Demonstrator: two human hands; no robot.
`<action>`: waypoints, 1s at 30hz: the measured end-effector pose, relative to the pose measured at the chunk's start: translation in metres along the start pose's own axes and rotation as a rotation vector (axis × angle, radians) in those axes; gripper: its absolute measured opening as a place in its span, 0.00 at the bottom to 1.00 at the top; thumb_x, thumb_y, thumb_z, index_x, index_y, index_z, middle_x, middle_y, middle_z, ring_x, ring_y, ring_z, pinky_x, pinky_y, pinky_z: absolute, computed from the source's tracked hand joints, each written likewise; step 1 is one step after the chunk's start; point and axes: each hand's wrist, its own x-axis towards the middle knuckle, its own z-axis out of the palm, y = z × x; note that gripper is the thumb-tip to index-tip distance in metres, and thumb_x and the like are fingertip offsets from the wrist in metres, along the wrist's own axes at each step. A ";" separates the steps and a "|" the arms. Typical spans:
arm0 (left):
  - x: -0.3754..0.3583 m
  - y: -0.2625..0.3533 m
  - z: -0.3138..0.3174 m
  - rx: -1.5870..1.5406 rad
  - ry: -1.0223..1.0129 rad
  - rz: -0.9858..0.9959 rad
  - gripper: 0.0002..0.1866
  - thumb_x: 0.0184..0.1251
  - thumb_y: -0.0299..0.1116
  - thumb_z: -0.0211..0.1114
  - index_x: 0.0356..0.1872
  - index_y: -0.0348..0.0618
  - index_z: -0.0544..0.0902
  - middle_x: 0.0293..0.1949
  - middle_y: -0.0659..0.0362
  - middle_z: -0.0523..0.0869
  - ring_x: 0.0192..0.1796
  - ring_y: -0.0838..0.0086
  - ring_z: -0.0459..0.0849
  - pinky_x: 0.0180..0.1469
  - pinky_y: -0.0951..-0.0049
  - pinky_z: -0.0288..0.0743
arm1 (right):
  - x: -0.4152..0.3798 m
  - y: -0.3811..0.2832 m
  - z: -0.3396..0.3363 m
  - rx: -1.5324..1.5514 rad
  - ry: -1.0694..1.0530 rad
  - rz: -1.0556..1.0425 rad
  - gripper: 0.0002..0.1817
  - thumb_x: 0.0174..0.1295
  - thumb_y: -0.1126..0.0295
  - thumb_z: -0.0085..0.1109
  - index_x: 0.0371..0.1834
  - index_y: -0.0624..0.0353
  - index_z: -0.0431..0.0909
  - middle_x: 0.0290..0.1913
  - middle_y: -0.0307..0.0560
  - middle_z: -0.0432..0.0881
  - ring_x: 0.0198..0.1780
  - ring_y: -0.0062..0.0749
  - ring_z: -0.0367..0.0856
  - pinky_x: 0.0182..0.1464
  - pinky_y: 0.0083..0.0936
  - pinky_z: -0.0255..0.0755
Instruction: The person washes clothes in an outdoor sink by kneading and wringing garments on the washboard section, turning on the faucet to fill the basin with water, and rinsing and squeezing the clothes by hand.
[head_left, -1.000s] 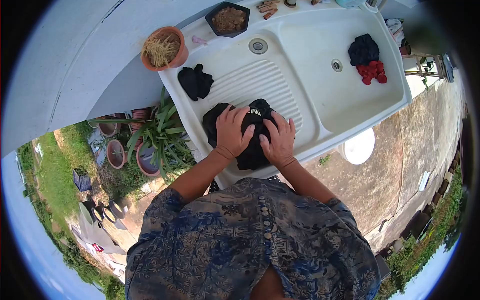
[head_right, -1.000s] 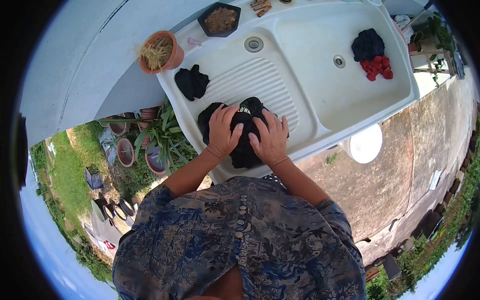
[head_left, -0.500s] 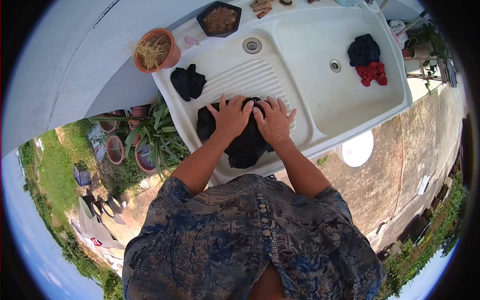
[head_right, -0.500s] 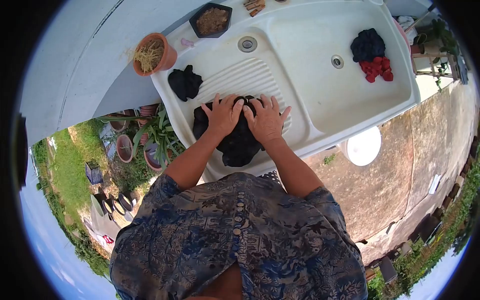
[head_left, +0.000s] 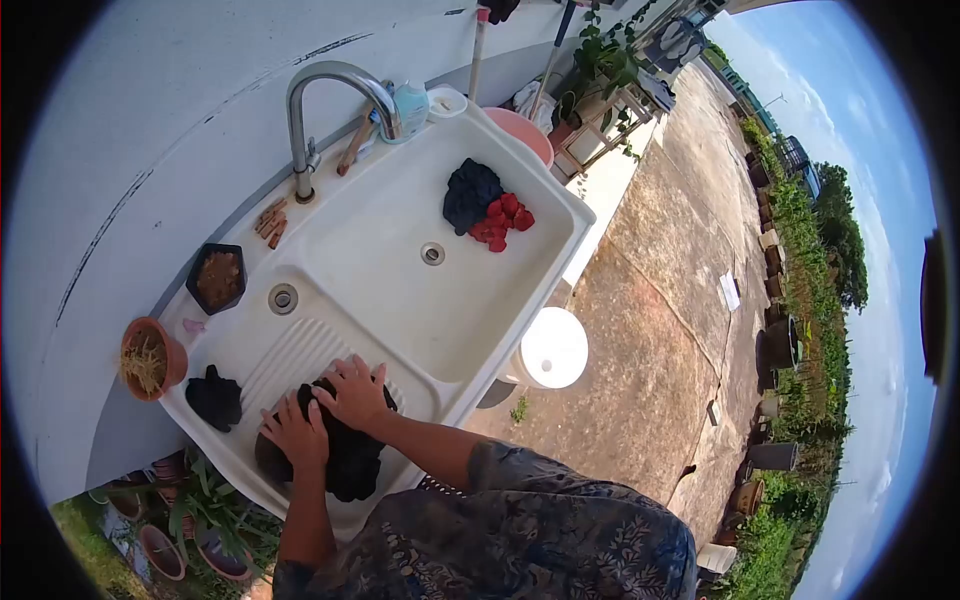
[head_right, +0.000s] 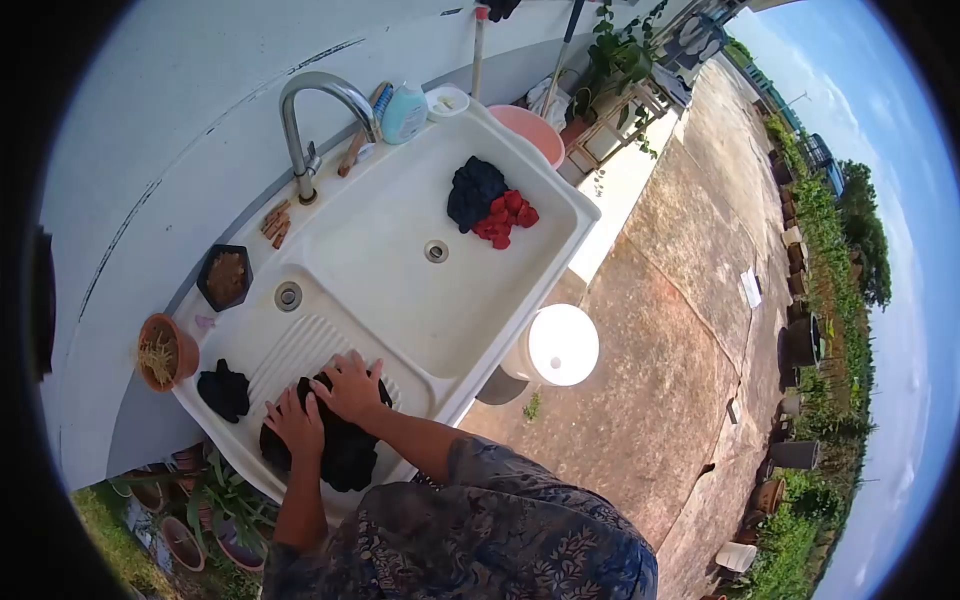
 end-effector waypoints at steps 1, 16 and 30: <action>-0.014 -0.005 -0.020 -0.096 -0.235 -0.008 0.22 0.65 0.44 0.53 0.56 0.44 0.72 0.56 0.48 0.71 0.64 0.41 0.61 0.64 0.32 0.45 | -0.019 0.004 -0.001 0.021 0.011 -0.041 0.24 0.64 0.47 0.48 0.58 0.46 0.71 0.64 0.46 0.66 0.70 0.46 0.55 0.64 0.70 0.43; 0.033 -0.002 0.015 0.019 -0.087 -0.154 0.27 0.68 0.48 0.51 0.63 0.44 0.67 0.65 0.51 0.66 0.69 0.46 0.57 0.65 0.29 0.37 | 0.020 -0.010 0.014 0.056 0.329 -0.001 0.22 0.60 0.58 0.54 0.57 0.49 0.69 0.61 0.45 0.68 0.68 0.43 0.59 0.67 0.61 0.44; 0.060 -0.008 0.024 -0.200 0.162 0.113 0.20 0.62 0.41 0.56 0.55 0.49 0.74 0.54 0.54 0.74 0.64 0.53 0.65 0.63 0.29 0.43 | 0.061 -0.006 0.037 0.055 0.514 -0.116 0.20 0.56 0.58 0.57 0.52 0.48 0.74 0.59 0.40 0.71 0.65 0.38 0.64 0.68 0.62 0.40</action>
